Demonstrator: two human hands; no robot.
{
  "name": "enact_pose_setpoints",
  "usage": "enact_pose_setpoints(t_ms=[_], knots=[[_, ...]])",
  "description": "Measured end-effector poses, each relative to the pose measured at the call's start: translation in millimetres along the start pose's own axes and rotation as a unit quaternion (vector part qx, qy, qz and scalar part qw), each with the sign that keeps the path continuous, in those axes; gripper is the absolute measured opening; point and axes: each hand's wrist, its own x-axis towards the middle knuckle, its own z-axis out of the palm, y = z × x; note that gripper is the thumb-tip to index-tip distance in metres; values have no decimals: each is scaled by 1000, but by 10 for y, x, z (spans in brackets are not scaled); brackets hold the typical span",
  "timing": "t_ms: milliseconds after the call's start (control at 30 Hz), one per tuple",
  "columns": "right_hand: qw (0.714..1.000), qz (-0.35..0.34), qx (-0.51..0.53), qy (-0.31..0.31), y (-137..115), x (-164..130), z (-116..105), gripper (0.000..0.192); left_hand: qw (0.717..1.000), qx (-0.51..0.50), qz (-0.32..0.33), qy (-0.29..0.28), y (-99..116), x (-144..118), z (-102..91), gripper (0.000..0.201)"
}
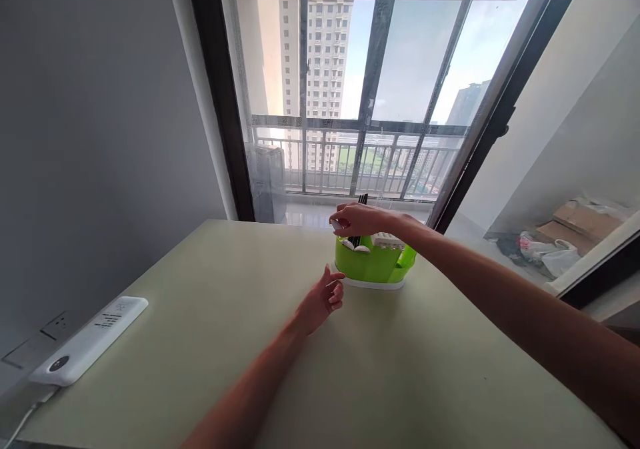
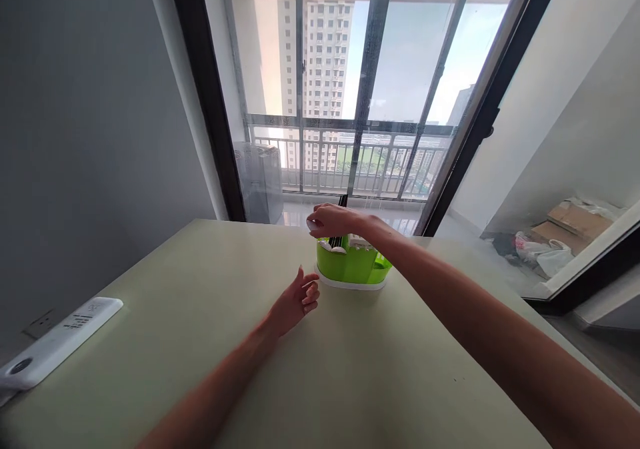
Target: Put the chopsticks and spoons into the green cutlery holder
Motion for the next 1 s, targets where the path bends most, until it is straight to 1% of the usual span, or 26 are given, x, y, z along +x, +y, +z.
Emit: enact_pose_setpoints(t_ms=[100,233,333,433,533,667,833,933,1000], knots=[[999,5,7,-35,37,84,104,16,1000,-1,2,7,-6,7,-6,51],[997,24,26,-63,99,142,184,14,1000,-2,4,8,-4,15,-16,49],[995,38,49,-78,132,153,209,18,1000,2,6,7,0,16,-18,49],[993,50,78,-78,144,128,193,27,1000,7,6,9,0,18,-22,50],[991,68,105,-46,160,42,141,36,1000,7,4,16,-4,24,-32,50],[986,106,128,26,216,-150,117,41,1000,4,1,23,-12,38,-51,51],[972,145,146,112,286,-323,273,38,999,10,2,30,-13,44,-58,50],[962,165,149,156,337,-398,367,36,999,7,8,47,-4,43,-57,49],[956,177,150,177,395,-475,391,37,998,7,10,61,5,43,-56,49]])
